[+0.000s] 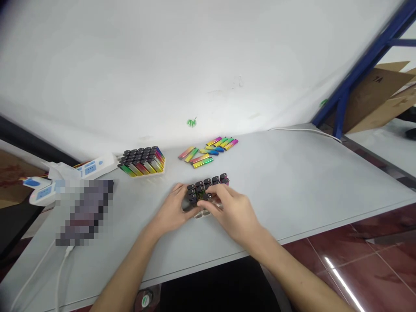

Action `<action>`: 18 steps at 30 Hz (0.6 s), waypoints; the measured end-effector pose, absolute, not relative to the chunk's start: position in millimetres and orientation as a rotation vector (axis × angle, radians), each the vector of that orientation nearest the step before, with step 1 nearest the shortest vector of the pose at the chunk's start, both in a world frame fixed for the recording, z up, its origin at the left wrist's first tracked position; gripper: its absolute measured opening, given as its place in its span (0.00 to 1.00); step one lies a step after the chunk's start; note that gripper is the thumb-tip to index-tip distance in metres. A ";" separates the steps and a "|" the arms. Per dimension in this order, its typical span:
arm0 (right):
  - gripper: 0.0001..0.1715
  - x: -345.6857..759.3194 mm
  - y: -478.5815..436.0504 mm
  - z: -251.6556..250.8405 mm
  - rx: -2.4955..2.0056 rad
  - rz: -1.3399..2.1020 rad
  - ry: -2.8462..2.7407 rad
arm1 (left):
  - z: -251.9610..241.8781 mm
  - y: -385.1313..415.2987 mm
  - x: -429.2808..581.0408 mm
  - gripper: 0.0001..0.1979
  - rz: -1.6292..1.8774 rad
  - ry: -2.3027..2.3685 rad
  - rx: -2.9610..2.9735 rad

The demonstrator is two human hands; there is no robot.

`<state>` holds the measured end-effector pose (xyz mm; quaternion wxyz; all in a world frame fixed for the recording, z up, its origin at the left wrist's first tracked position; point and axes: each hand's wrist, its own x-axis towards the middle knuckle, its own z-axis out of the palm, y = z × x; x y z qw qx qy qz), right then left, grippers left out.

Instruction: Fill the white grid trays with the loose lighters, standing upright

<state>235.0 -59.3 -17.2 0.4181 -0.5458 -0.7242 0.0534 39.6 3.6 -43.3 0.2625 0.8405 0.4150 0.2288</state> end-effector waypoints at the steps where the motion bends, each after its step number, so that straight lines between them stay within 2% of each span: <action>1: 0.15 231.2 -58.8 -23.5 -1.373 0.092 -1.828 | -43.1 3.3 39.9 0.17 0.626 1.120 2.275; 7: 0.17 224.4 -57.3 -35.0 -1.416 -0.159 -1.929 | -47.3 2.8 41.8 0.20 0.645 1.132 2.315; 13: 0.19 220.1 -52.9 -32.0 -1.465 -0.261 -1.950 | -53.9 2.9 43.8 0.28 0.680 1.160 2.269; 18: 0.22 216.4 -51.2 -35.3 -1.552 -0.231 -1.903 | -52.6 1.8 45.4 0.26 0.697 1.173 2.216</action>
